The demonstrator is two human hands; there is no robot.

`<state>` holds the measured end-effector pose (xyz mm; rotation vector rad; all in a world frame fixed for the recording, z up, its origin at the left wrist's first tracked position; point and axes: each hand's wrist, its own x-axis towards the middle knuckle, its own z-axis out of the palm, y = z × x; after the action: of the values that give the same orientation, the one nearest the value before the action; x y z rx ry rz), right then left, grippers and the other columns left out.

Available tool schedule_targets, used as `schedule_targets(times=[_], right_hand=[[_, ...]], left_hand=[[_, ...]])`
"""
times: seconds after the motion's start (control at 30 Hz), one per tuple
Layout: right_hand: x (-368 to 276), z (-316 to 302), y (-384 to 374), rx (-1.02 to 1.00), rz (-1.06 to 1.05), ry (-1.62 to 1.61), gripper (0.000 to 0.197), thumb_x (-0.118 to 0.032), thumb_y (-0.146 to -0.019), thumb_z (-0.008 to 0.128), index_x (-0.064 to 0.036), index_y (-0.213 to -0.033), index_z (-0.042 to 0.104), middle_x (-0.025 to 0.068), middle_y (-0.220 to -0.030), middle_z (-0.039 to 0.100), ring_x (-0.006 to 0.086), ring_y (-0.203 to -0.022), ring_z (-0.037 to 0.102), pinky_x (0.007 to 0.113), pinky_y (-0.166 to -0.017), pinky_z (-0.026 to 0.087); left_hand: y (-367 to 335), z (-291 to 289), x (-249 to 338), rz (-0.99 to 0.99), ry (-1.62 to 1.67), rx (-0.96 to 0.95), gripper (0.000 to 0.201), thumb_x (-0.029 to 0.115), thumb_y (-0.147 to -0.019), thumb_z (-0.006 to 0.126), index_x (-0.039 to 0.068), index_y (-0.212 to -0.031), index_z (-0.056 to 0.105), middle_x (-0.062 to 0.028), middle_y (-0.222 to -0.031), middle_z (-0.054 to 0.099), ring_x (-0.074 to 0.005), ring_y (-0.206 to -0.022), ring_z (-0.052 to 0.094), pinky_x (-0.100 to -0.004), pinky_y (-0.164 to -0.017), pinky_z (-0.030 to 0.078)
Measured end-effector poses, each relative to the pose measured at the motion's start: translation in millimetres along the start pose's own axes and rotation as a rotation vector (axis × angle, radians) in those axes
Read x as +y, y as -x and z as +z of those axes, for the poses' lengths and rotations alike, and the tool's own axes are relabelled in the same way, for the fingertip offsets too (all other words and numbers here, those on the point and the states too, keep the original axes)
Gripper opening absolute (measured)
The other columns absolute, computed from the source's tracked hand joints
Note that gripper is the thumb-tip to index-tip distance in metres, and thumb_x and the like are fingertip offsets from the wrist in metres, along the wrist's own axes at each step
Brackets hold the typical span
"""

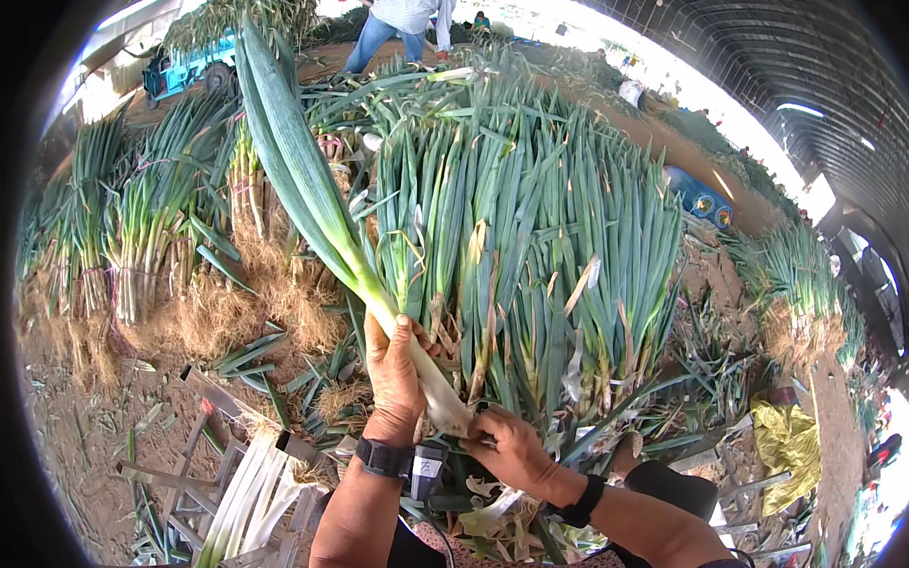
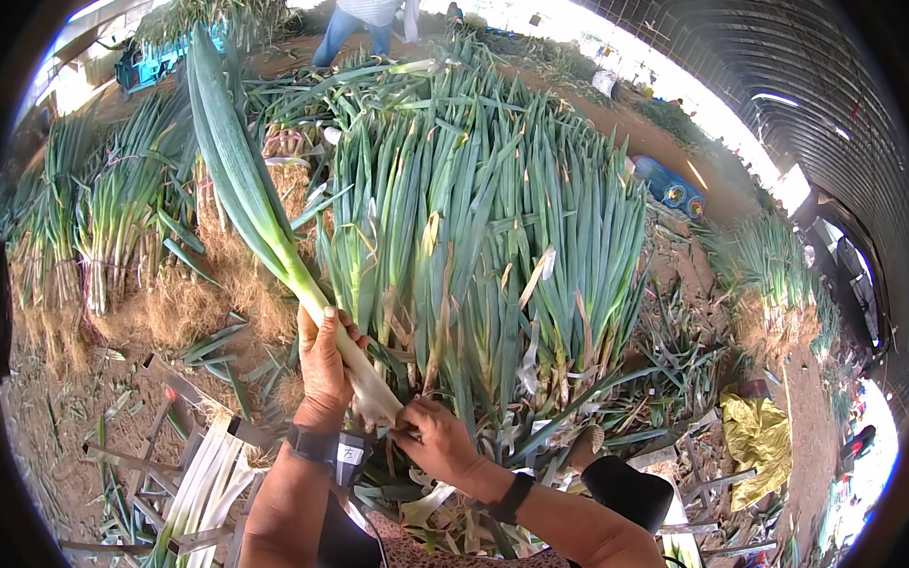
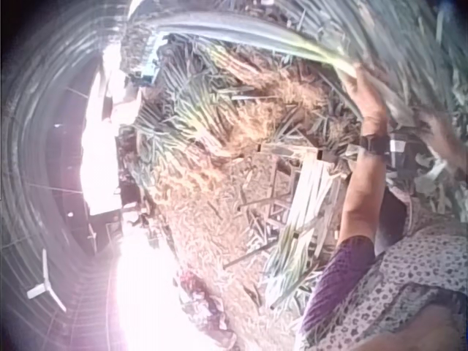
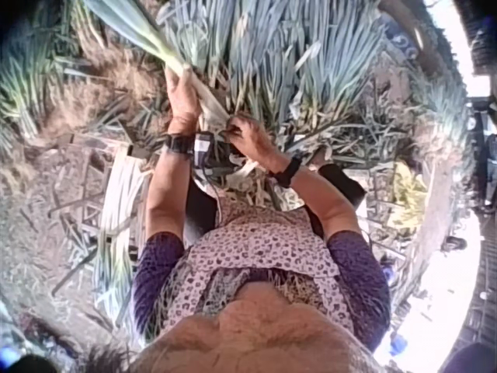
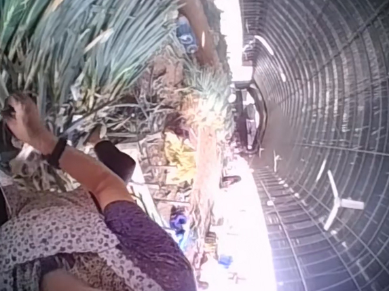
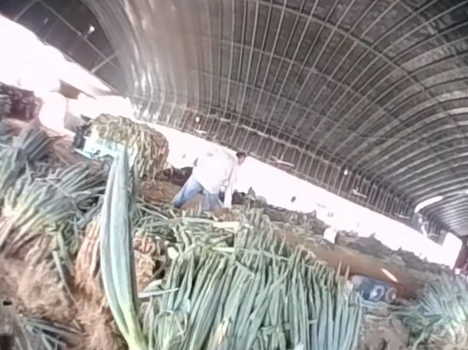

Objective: The person peels the outer layers from individual leeks by hand, pulls off the roots, and places the cleaned leeks onto a metal rack, repeating the process for several leeks.

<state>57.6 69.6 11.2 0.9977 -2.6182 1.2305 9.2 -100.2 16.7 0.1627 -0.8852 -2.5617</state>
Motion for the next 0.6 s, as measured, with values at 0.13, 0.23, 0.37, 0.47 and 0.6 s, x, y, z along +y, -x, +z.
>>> schedule_targets(times=[0.13,0.23,0.37,0.47,0.6], right_hand=[[-10,-9,21,-0.192,0.013,-0.335,0.016,-0.006,-0.078,0.064,-0.0038,-0.083,0.049,0.0052,-0.075,0.054,0.0185,-0.072,0.057,0.030,-0.063,0.045],[-15,-35,42,-0.543,0.377,-0.512,0.016,-0.015,-0.084,0.060,-0.0056,-0.084,0.047,0.0017,-0.072,0.050,0.0083,-0.068,0.046,0.026,-0.059,0.040],[47,-44,145,-1.050,0.490,-0.161,0.023,-0.027,-0.084,0.058,-0.0063,-0.084,0.049,0.0054,-0.074,0.052,0.0150,-0.067,0.050,0.031,-0.064,0.040],[48,-77,149,-1.096,0.524,-0.020,0.042,-0.039,-0.081,0.061,-0.0049,-0.105,0.053,0.0148,-0.102,0.056,0.0248,-0.093,0.056,0.035,-0.079,0.044],[45,-65,97,-0.377,0.276,0.024,0.060,-0.036,-0.076,0.069,-0.0005,-0.119,0.047,0.0188,-0.118,0.052,0.0307,-0.108,0.052,0.038,-0.091,0.043]], left_hand=[[-8,-5,15,0.050,-0.056,0.058,0.026,0.023,-0.090,0.054,0.019,-0.113,0.045,0.0002,-0.077,0.047,-0.0112,-0.065,0.048,-0.0261,-0.056,0.045],[-19,-13,22,0.052,-0.100,0.123,0.019,0.022,-0.090,0.054,0.014,-0.104,0.046,-0.0005,-0.075,0.048,-0.0105,-0.060,0.047,-0.0238,-0.051,0.043],[-28,-18,54,0.127,-0.128,0.150,0.025,0.022,-0.090,0.051,0.011,-0.111,0.046,0.0000,-0.076,0.049,-0.0089,-0.059,0.047,-0.0217,-0.048,0.042],[-32,-20,64,0.172,-0.091,0.190,0.030,0.020,-0.091,0.050,0.012,-0.118,0.042,0.0004,-0.075,0.048,-0.0088,-0.060,0.046,-0.0221,-0.052,0.041],[-25,-19,52,0.181,-0.086,0.162,0.029,0.020,-0.091,0.050,0.013,-0.117,0.043,0.0006,-0.077,0.047,-0.0096,-0.062,0.046,-0.0236,-0.055,0.041]])
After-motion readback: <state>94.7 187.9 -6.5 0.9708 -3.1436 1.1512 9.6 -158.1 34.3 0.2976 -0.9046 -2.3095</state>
